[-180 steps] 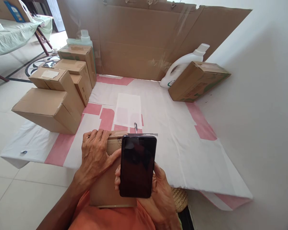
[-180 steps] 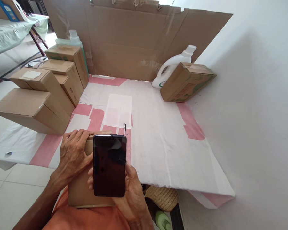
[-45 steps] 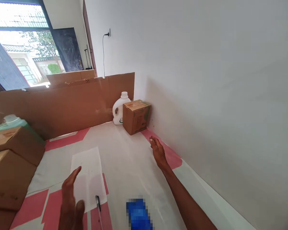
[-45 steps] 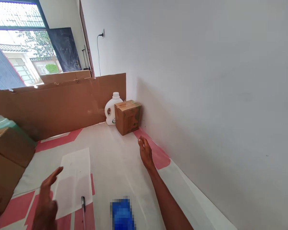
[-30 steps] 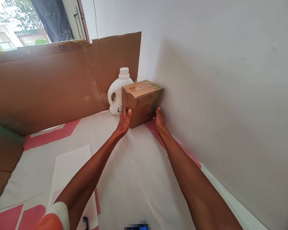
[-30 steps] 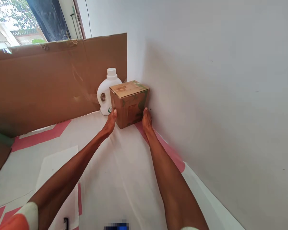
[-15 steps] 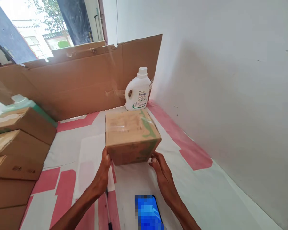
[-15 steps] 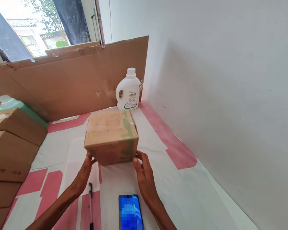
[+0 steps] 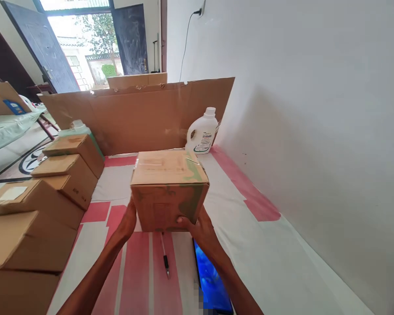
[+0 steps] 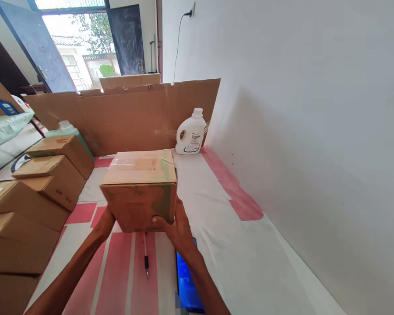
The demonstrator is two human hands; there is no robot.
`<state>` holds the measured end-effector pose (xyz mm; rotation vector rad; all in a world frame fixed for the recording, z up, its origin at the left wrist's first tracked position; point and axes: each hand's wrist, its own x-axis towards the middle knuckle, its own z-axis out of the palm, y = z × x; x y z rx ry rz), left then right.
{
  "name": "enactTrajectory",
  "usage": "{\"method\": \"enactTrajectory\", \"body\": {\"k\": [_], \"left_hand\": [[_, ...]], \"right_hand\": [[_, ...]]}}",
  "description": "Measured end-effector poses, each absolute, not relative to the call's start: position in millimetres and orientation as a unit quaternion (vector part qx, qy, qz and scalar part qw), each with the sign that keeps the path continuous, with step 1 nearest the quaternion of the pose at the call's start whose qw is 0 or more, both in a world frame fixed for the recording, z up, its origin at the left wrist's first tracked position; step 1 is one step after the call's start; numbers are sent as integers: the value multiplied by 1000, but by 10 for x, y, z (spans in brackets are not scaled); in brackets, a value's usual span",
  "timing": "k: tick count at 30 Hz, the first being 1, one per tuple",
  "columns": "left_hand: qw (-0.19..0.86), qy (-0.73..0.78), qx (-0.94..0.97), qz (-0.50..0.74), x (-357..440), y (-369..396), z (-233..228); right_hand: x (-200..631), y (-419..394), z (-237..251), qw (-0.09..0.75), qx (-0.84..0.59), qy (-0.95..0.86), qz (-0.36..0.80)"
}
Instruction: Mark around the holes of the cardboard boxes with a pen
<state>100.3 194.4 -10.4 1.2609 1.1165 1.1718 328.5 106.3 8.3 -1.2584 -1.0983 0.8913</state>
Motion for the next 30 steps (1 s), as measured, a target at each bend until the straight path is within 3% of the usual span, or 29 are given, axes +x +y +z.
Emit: {"method": "enactTrajectory", "body": {"k": [5,10,15,23,30], "left_hand": [[408,554,475,548,-24,1200,-16],[409,597,452,521,-393,645,-18],[445,568,469,510,-171,615,-171],[491,491,525,492,542,665,-230],[453,511,550,481,68,524,-39]], "right_hand": [[2328,760,90,595,-455,-463,474],[1761,374,-235,577,-417,-423,561],[2023,277,-358,572,-466,-444,509],[2938,379,-175,521,-546,-507,416],[2660,254,178,495,-552,-533,408]]}}
